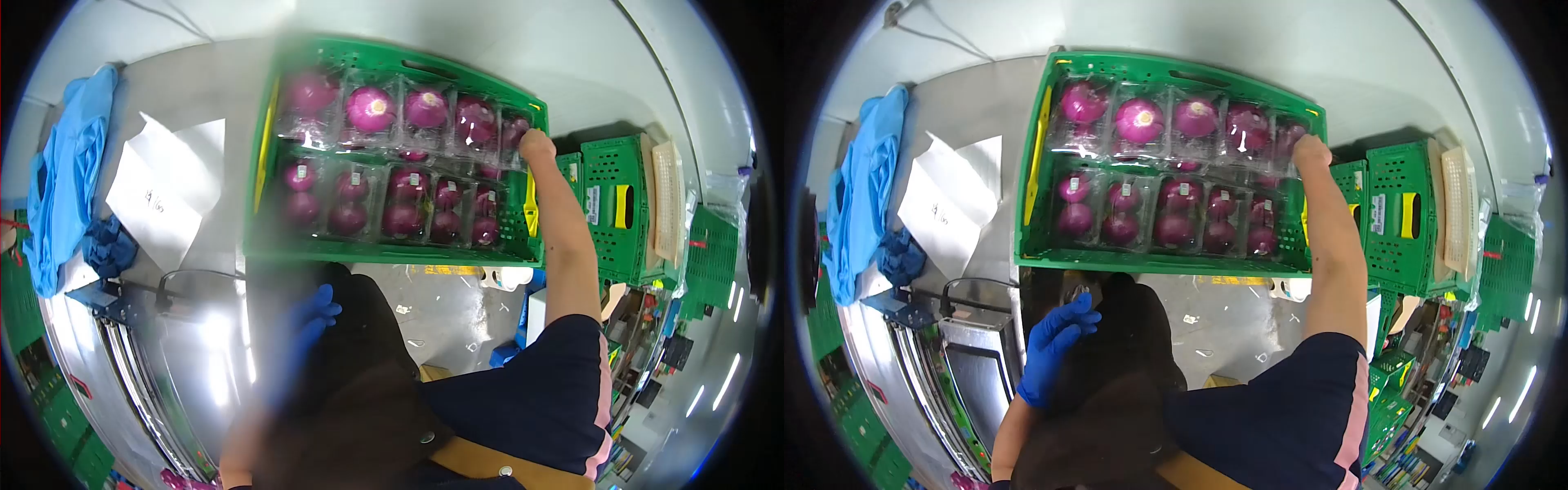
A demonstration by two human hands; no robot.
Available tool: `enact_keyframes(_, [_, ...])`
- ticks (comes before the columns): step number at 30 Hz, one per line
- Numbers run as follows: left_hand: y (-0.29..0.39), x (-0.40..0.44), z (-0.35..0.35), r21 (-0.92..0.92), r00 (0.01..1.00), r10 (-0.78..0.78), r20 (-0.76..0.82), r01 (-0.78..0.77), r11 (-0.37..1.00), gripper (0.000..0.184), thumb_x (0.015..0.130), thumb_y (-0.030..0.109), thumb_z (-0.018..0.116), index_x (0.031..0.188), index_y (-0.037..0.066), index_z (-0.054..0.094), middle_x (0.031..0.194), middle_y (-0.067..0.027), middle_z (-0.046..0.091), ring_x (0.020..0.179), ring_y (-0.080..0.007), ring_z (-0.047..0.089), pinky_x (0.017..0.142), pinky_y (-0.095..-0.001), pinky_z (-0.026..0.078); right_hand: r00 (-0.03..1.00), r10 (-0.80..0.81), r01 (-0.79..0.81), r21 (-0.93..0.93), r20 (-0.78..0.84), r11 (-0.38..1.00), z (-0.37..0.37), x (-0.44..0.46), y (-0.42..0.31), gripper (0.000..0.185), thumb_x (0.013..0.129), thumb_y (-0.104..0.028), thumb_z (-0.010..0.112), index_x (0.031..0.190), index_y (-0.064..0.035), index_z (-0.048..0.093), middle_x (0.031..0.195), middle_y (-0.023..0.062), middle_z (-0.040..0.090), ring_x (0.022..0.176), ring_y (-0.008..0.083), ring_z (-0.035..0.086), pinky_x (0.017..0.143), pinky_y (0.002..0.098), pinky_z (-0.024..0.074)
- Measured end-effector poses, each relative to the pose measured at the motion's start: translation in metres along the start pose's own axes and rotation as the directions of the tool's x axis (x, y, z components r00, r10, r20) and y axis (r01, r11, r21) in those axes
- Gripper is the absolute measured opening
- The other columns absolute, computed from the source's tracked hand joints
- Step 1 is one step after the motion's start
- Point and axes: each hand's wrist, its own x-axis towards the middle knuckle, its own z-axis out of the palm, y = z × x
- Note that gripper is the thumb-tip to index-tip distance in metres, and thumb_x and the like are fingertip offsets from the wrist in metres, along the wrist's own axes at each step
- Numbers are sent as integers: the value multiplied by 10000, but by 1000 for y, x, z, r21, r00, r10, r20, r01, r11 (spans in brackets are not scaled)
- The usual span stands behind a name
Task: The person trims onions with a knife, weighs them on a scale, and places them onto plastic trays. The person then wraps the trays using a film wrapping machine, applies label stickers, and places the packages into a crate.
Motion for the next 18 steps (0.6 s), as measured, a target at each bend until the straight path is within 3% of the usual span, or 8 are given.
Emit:
enact_keyframes(5, [-3, -21, -8, -88, 986, 11, -168, -26, 996, 380, 923, 42, 507, 1295, -33, 512, 1327, -131, 537, 1150, -241, 576, 970, -360, 468, 997, -33, 27, -83, -67, 996, -39, -41, -30, 289, 872, -205, 537, 1094, -82, 675, 1134, 153, 659, 1031, 321, 645, 838, 409, 531])
enact_keyframes(7, [-10, -30, -22, -45, 984, 25, -178, -34, 998, 383, 951, 42, 511, 1328, -23, 486, 1327, -135, 534, 1169, -222, 564, 1001, -342, 454, 681, -536, 501, -216, -500, 838, 84, 56, 43, 231, 868, -193, 557, 1002, -32, 654, 979, 171, 671, 916, 355, 647, 756, 422, 531])
enact_keyframes(9, [-34, -43, -28, -8, 927, 200, -316, -213, 977, 341, 918, 128, 603, 1249, 47, 589, 1179, -107, 647, 1077, -195, 613, 965, -321, 463, 697, -615, 624, -110, -369, 773, 100, 85, 58, 244, 855, -213, 587, 1005, -36, 660, 998, 203, 662, 800, 363, 627, 678, 449, 503])
enact_keyframes(10, [-35, -54, -31, 83, 891, 217, -398, -200, 976, 351, 901, 171, 629, 1232, 56, 602, 1175, -120, 647, 1061, -203, 617, 956, -322, 463, 888, -458, 447, -157, -36, 880, 100, 137, 50, 359, 883, -274, 563, 1154, -46, 625, 1032, 198, 661, 789, 342, 628, 694, 442, 503])
enact_keyframes(11, [-41, -66, -36, 135, 855, 231, -465, -189, 973, 346, 896, 193, 636, 1215, 61, 612, 1174, -128, 645, 1065, -207, 613, 952, -320, 464, 616, -788, 677, -495, -24, 544, 88, 159, 51, 486, 913, -336, 513, 1307, -51, 527, 1141, 208, 633, 896, 343, 642, 768, 444, 501])
enact_keyframes(12, [-35, -83, -46, 0, 845, 195, -497, -225, 974, 348, 890, 190, 642, 1206, 47, 613, 1173, -131, 645, 1087, -196, 600, 954, -323, 462, 592, -792, 686, -421, -150, 593, 61, 191, 24, 490, 934, -311, 495, 1355, -61, 475, 1260, 179, 566, 1012, 329, 605, 856, 417, 474])
enact_keyframes(15, [-62, -130, -65, 114, 589, 391, -707, -451, 885, 298, 928, 92, 586, 1213, 3, 593, 1212, -108, 621, 1055, -187, 607, 943, -330, 473, 528, -456, 597, -69, -716, 799, -29, 186, -58, 444, 982, -271, 436, 1377, -69, 461, 1366, 140, 517, 1216, 291, 525, 1020, 347, 396])
enact_keyframes(18, [-71, -213, -75, 73, 189, 253, -949, -649, 758, 260, 922, 41, 570, 1174, -8, 614, 1225, -128, 614, 997, -197, 643, 878, -320, 517, 270, -393, 957, 202, -879, 207, -118, -110, -246, 373, 988, -167, 440, 1319, -7, 501, 1299, 161, 563, 1194, 275, 539, 1016, 344, 404])
